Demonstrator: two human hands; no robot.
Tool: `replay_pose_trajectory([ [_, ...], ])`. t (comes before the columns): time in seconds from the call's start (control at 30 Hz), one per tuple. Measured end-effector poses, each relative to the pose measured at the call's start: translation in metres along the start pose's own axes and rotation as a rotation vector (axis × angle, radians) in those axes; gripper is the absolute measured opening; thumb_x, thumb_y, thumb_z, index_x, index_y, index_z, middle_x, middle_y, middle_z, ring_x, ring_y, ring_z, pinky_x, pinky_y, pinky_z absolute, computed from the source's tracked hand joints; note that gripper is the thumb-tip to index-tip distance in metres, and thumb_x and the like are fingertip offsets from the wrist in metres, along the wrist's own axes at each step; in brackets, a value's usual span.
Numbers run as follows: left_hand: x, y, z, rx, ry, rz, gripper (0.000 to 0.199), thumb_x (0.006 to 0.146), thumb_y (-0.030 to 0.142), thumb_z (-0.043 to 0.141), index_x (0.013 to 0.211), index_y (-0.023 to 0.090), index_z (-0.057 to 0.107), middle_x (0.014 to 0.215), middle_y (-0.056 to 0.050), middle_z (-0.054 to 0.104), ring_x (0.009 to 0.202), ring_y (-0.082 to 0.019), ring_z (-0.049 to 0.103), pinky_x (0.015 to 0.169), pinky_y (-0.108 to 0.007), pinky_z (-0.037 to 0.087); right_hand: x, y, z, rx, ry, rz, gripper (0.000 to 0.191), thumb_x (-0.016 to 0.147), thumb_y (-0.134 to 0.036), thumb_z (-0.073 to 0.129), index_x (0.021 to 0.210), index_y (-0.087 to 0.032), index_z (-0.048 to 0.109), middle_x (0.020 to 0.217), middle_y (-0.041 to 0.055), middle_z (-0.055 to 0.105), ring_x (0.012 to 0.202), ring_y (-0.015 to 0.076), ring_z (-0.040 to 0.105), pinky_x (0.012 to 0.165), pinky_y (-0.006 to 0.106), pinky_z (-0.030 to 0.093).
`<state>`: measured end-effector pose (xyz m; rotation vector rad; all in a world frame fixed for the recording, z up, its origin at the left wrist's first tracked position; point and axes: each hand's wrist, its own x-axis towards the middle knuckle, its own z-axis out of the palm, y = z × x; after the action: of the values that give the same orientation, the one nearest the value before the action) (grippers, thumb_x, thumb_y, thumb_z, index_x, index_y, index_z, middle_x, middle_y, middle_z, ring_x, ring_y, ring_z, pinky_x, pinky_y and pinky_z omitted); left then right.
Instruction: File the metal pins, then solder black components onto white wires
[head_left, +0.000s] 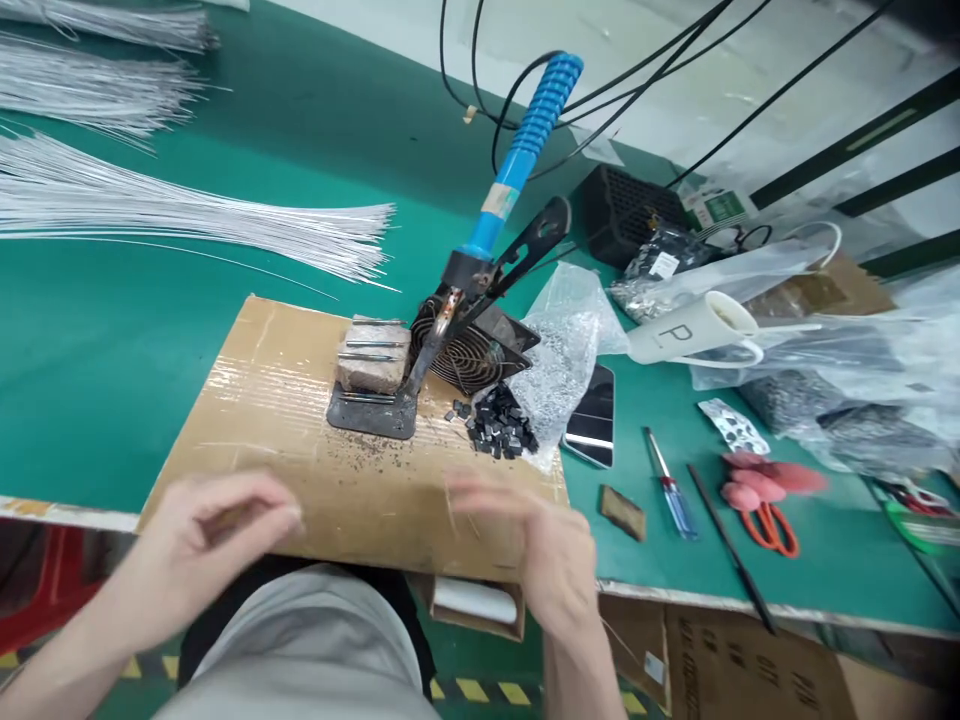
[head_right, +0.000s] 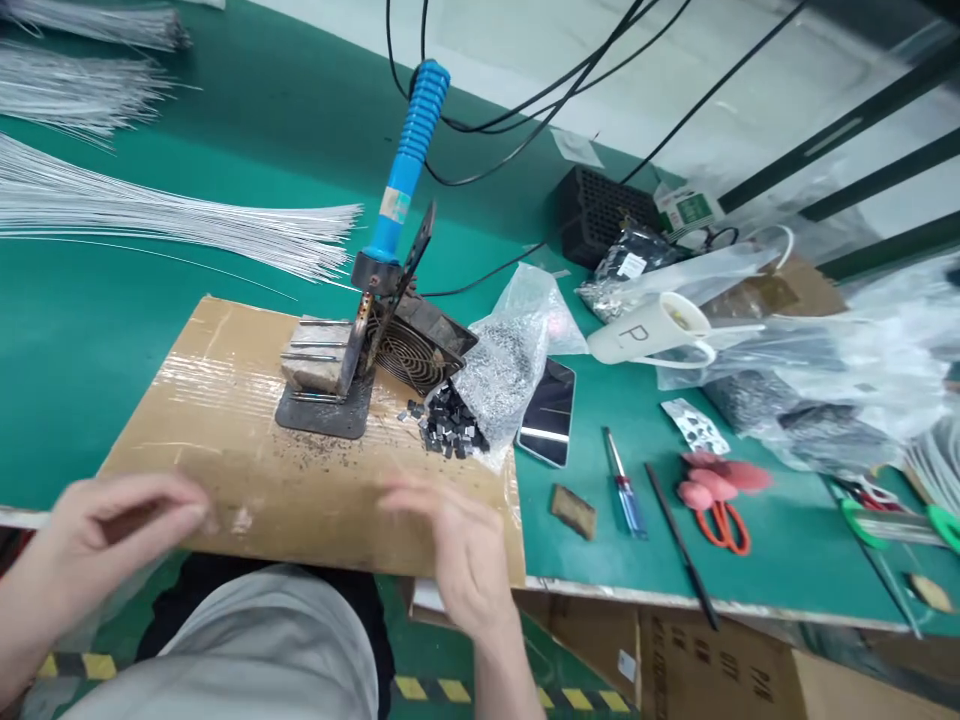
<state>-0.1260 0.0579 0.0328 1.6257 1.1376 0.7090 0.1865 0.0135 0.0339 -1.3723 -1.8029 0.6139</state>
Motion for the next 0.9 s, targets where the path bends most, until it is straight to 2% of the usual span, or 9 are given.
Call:
replay_pose_trajectory([
  [0.07, 0.006, -0.017, -0.009, 0.031, 0.221, -0.065, 0.014, 0.088, 0.034, 0.073, 0.078, 0.025, 0.077, 0.070, 0.000, 0.076, 0.059, -0.016, 0.068, 0.052, -0.022, 0.051, 0.014, 0.024, 0.000, -0.333, -0.019, -0.079, 0.044, 0.111, -0.029, 0.033, 0.116, -0.018, 0.076, 0.128, 0.0093, 0.077, 0.126, 0.0213, 0.070, 0.110, 0.040, 0.057],
  [0.17, 0.012, -0.035, -0.009, 0.093, 0.360, -0.116, 0.019, 0.085, 0.040, 0.074, 0.075, 0.024, 0.077, 0.065, -0.001, 0.075, 0.053, -0.016, 0.065, 0.046, -0.023, 0.049, 0.029, 0.054, 0.009, -0.490, -0.100, -0.147, 0.039, 0.108, -0.026, 0.044, 0.136, -0.010, 0.066, 0.142, 0.0158, 0.068, 0.140, 0.0265, 0.059, 0.118, 0.045, 0.051],
  [0.27, 0.014, -0.041, -0.002, 0.151, 0.376, -0.092, 0.021, 0.085, 0.042, 0.074, 0.073, 0.025, 0.076, 0.060, 0.001, 0.072, 0.047, -0.015, 0.059, 0.042, -0.024, 0.045, 0.033, 0.068, 0.017, -0.540, -0.140, -0.159, 0.043, 0.106, -0.026, 0.050, 0.144, -0.007, 0.060, 0.146, 0.0186, 0.064, 0.143, 0.0301, 0.056, 0.119, 0.048, 0.050],
  [0.4, 0.014, -0.039, 0.002, 0.193, 0.370, -0.064, 0.017, 0.085, 0.038, 0.073, 0.074, 0.026, 0.076, 0.055, 0.003, 0.066, 0.045, -0.014, 0.055, 0.042, -0.024, 0.043, 0.018, 0.064, 0.016, -0.588, -0.152, -0.172, 0.050, 0.105, -0.021, 0.053, 0.152, -0.005, 0.051, 0.150, 0.0213, 0.059, 0.146, 0.0327, 0.051, 0.119, 0.052, 0.050],
  [0.57, 0.016, -0.037, 0.002, 0.189, 0.370, -0.073, 0.015, 0.085, 0.036, 0.073, 0.073, 0.027, 0.076, 0.052, 0.004, 0.063, 0.043, -0.014, 0.052, 0.041, -0.024, 0.041, -0.009, 0.051, 0.001, -0.554, -0.168, -0.177, 0.053, 0.104, -0.015, 0.049, 0.157, -0.013, 0.045, 0.148, 0.0141, 0.063, 0.145, 0.0242, 0.052, 0.117, 0.044, 0.053],
  [0.63, 0.016, -0.039, 0.002, 0.181, 0.382, -0.076, 0.012, 0.083, 0.034, 0.073, 0.073, 0.027, 0.076, 0.051, 0.005, 0.063, 0.044, -0.014, 0.052, 0.041, -0.023, 0.041, -0.014, 0.051, -0.002, -0.525, -0.118, -0.146, 0.053, 0.104, -0.014, 0.047, 0.157, -0.016, 0.045, 0.147, 0.0129, 0.064, 0.144, 0.0232, 0.052, 0.117, 0.045, 0.053],
  [0.77, 0.015, -0.039, 0.003, 0.163, 0.385, -0.089, 0.013, 0.082, 0.034, 0.076, 0.073, 0.024, 0.076, 0.054, 0.004, 0.064, 0.046, -0.013, 0.053, 0.043, -0.022, 0.042, -0.017, 0.056, -0.002, -0.511, -0.035, -0.116, 0.056, 0.103, -0.015, 0.049, 0.159, -0.020, 0.044, 0.148, 0.0121, 0.063, 0.144, 0.0267, 0.054, 0.116, 0.051, 0.052],
  [0.87, 0.015, -0.035, 0.004, 0.165, 0.348, -0.118, 0.017, 0.084, 0.034, 0.075, 0.074, 0.021, 0.075, 0.055, 0.002, 0.065, 0.049, -0.013, 0.054, 0.047, -0.022, 0.043, -0.026, 0.055, -0.008, -0.449, 0.045, -0.137, 0.058, 0.102, -0.018, 0.045, 0.159, -0.030, 0.046, 0.143, 0.0073, 0.068, 0.137, 0.0310, 0.061, 0.113, 0.056, 0.053],
  [0.9, 0.016, -0.032, 0.005, 0.166, 0.339, -0.120, 0.020, 0.086, 0.035, 0.073, 0.073, 0.020, 0.075, 0.055, 0.002, 0.064, 0.048, -0.013, 0.053, 0.046, -0.021, 0.041, -0.032, 0.056, -0.012, -0.419, 0.085, -0.084, 0.057, 0.102, -0.020, 0.042, 0.157, -0.034, 0.048, 0.142, 0.0059, 0.069, 0.134, 0.0330, 0.063, 0.111, 0.059, 0.054],
])
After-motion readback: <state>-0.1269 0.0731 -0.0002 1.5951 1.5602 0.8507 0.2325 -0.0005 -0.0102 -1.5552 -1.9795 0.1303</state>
